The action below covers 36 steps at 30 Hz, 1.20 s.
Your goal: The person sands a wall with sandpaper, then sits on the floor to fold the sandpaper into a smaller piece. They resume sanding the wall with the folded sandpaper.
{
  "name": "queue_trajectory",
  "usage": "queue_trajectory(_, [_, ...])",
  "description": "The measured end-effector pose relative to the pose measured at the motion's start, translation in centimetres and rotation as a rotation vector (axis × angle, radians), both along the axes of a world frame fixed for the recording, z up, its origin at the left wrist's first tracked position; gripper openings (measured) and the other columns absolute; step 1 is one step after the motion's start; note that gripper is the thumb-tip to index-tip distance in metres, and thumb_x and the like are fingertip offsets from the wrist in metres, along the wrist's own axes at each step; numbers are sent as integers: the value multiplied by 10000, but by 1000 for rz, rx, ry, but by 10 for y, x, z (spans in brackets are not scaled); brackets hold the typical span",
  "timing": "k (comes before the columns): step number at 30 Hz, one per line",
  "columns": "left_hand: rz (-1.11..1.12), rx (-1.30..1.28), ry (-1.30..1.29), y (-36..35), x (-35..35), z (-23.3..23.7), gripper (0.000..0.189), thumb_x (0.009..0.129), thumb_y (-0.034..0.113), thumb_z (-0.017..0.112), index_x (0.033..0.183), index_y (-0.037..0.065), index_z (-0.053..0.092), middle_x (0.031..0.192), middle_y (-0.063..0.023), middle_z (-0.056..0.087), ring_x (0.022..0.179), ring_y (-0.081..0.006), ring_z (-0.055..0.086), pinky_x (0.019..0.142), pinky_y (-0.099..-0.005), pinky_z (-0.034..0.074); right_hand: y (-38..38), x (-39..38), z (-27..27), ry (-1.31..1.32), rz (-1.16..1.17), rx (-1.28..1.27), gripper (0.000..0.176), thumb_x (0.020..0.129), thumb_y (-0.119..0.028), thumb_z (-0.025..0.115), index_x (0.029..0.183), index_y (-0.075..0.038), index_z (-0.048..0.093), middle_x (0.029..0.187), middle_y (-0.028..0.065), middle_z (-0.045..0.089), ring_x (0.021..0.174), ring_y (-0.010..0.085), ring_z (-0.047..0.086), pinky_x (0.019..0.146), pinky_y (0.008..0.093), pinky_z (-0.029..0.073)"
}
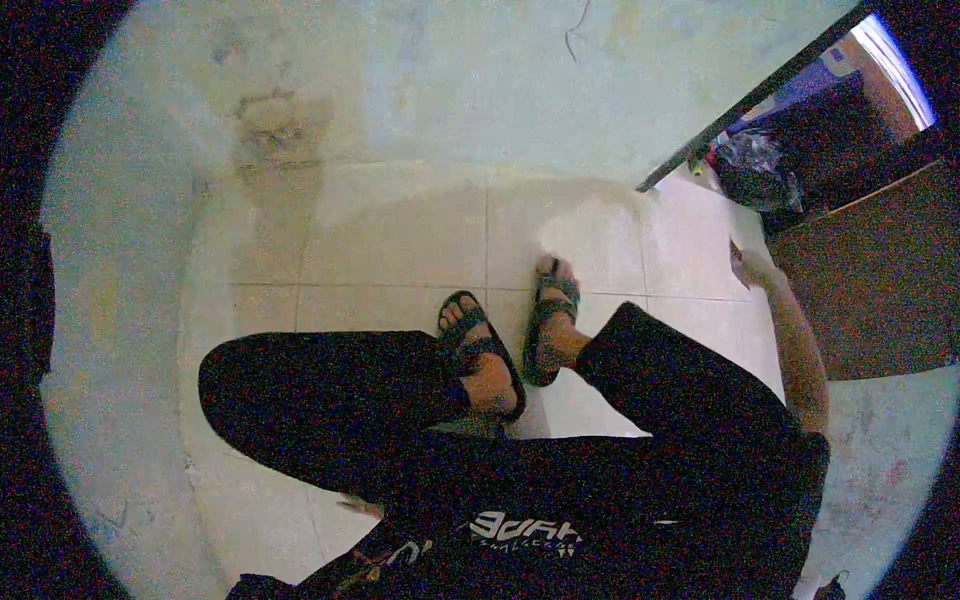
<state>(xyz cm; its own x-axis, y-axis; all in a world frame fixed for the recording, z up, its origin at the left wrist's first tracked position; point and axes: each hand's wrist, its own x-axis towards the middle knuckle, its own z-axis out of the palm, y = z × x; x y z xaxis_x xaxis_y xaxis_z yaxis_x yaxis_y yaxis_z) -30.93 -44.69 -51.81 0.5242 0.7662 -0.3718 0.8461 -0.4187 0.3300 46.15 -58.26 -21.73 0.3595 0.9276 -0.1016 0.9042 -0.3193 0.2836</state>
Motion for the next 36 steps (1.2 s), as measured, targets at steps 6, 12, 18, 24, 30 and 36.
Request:
queue_trajectory(6, [769,632,475,-92,-128,-4,478,954,391,346,1335,110,415,1405,-72,355,1252,-280,395,1013,-485,303,114,-64,21,-59,-141,-154,378,897,-185,436,1229,-11,480,904,271,621,912,431,599,813,476,463])
queue_trajectory(12, [942,496,335,-113,-159,-1,579,976,443,271,1453,115,252,1529,-104,154,1386,-320,201,1083,-550,188,269,-222,72,5,25,-113,322,918,-265,450,1042,1,582,889,301,609,889,433,598,777,497,445])
queue_trajectory(18, [970,301,297,-95,-114,30,620,977,466,246,1464,83,206,1538,-143,103,1413,-352,96,1100,-571,94,322,-263,98,296,268,186,387,948,-330,394,973,15,567,918,281,611,871,469,578,744,516,442])
queue_trajectory(24, [999,315,216,-98,-114,47,621,978,456,261,1446,48,249,1528,-153,149,1410,-347,113,1105,-553,86,259,-291,107,330,257,322,401,964,-349,425,1052,17,563,888,265,612,843,408,592,736,440,447])
queue_trajectory(30, [1075,383,72,-102,-112,55,626,974,440,298,1440,25,250,1521,-149,185,1406,-337,148,1106,-538,116,204,-290,122,479,153,578,394,962,-301,483,1051,76,558,808,174,616,745,236,565,714,366,447])
queue_trajectory(36, [1063,671,-161,-100,-112,59,613,969,429,346,1411,7,298,1461,-205,277,1347,-365,260,1083,-510,216,203,-337,94,716,165,1129,369,955,-298,488,1039,52,571,843,145,640,759,178,548,706,349,447])
